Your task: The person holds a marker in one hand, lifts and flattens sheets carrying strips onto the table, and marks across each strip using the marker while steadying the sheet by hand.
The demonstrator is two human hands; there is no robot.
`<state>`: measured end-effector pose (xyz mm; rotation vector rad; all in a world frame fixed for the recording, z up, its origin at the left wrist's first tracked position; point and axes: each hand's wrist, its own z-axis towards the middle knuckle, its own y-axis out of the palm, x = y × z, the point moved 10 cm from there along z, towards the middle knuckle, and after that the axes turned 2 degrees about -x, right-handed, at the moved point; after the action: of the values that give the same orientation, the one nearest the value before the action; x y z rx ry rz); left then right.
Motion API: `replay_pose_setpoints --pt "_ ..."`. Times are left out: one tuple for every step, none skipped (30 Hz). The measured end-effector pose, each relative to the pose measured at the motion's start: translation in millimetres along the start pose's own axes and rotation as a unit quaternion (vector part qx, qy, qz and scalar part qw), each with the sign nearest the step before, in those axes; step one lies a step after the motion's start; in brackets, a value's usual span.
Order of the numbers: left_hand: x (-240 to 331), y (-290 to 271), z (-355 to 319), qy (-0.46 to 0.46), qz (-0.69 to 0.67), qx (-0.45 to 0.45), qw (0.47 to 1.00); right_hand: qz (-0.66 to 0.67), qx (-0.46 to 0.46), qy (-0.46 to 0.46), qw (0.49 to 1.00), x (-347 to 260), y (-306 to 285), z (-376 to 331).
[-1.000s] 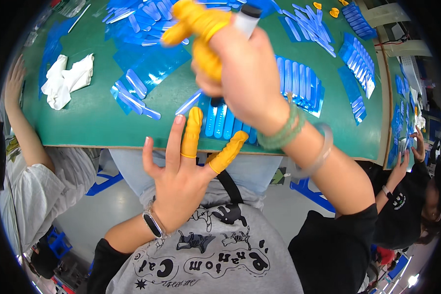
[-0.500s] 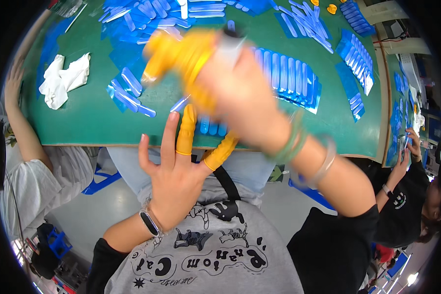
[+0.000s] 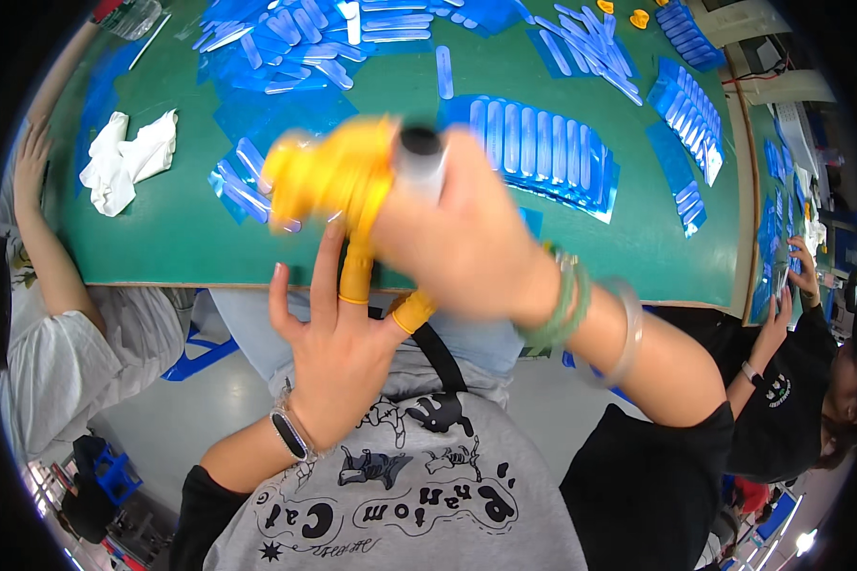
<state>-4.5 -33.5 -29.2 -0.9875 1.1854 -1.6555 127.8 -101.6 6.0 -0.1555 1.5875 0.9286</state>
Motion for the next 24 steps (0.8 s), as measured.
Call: replay_pose_setpoints --pt "-0.6 -2.1 1.6 -0.003 0.012 0.018 1.0 -0.01 0.005 -0.005 1.0 0.5 -1.0 2.1" --pt "-0.8 -4.8 1.8 -0.005 0.024 0.037 0.999 -0.021 0.01 -0.01 1.0 1.2 -2.2 5.0" --pt "-0.2 -6.4 1.2 -0.005 0.023 0.038 0.999 -0.034 0.014 -0.015 0.999 -0.4 -2.1 6.1" --pt "-0.6 -5.3 -0.2 -0.003 0.014 0.026 1.0 -0.046 0.018 -0.021 0.999 -1.9 -1.8 5.8" --pt "-0.5 -3.7 -1.3 -0.001 0.005 0.013 1.0 -0.059 0.022 -0.027 0.998 -3.8 -1.0 4.3" --pt "0.2 -3.3 -2.1 0.002 -0.001 0.02 1.0 -0.069 0.025 -0.032 0.997 -2.1 -0.6 3.5" --pt "0.5 -3.1 -2.0 0.001 -0.001 0.018 1.0 -0.079 0.029 -0.037 0.996 -1.8 -0.6 4.3" --pt "0.6 -4.3 -0.2 0.0 0.018 0.02 1.0 -0.09 0.032 -0.041 0.995 -2.3 -1.2 6.9" --pt "1.2 -7.5 2.1 0.0 0.038 0.023 0.999 -0.101 0.037 -0.047 0.993 -3.7 -0.7 8.7" --pt "2.2 -7.5 1.2 0.011 0.034 0.018 0.999 -0.077 0.038 -0.037 0.996 -4.0 1.6 10.0" --pt "2.6 -7.6 -0.5 0.012 0.034 0.018 0.999 -0.077 0.04 -0.037 0.996 -2.5 6.3 9.6" --pt "1.2 -5.9 -1.2 0.007 0.014 0.018 1.0 -0.1 0.077 -0.02 0.992 1.9 4.7 9.2" --pt "-0.2 -4.9 -1.2 0.002 -0.005 0.019 1.0 -0.122 0.114 -0.003 0.986 4.5 0.1 7.7" --pt "-0.2 -4.7 0.0 0.003 -0.005 0.02 1.0 -0.123 0.115 -0.004 0.986 2.7 -2.0 7.4" --pt "-0.2 -4.2 0.5 0.001 0.024 0.017 1.0 -0.112 0.103 -0.017 0.988 -1.3 -2.7 6.6" --pt "-0.1 -3.7 0.7 0.0 0.052 0.013 0.999 -0.1 0.091 -0.029 0.99 -5.0 -3.6 5.8" --pt "-0.2 -3.9 0.0 0.0 0.052 0.013 0.999 -0.088 0.079 -0.041 0.992 -7.4 -2.5 5.1" --pt "-1.8 -3.0 -0.6 -0.002 0.054 0.01 0.998 -0.072 0.097 -0.023 0.992 1.5 -0.5 -2.3" --pt "-1.3 -3.3 -0.5 -0.002 0.055 0.008 0.998 -0.134 0.097 -0.064 0.984 0.6 13.5 -14.4" --pt "-1.3 -4.2 1.1 -0.004 0.054 0.008 0.999 -0.139 0.101 -0.052 0.984 2.2 15.6 -18.1" --pt "-0.9 -6.9 2.7 -0.002 0.062 0.016 0.998 -0.14 0.102 -0.04 0.984 4.5 16.0 -19.7" --pt "0.0 -9.8 2.3 0.006 0.066 0.026 0.997 -0.131 0.089 -0.03 0.987 0.6 9.7 -14.1" --pt "-0.1 -9.9 0.4 0.008 0.065 0.025 0.998 -0.122 0.076 -0.021 0.989 -4.7 -4.0 -5.0" --pt "-1.2 -8.4 1.2 0.008 0.077 0.023 0.997 -0.115 0.036 -0.044 0.992 -9.6 -2.5 6.6"
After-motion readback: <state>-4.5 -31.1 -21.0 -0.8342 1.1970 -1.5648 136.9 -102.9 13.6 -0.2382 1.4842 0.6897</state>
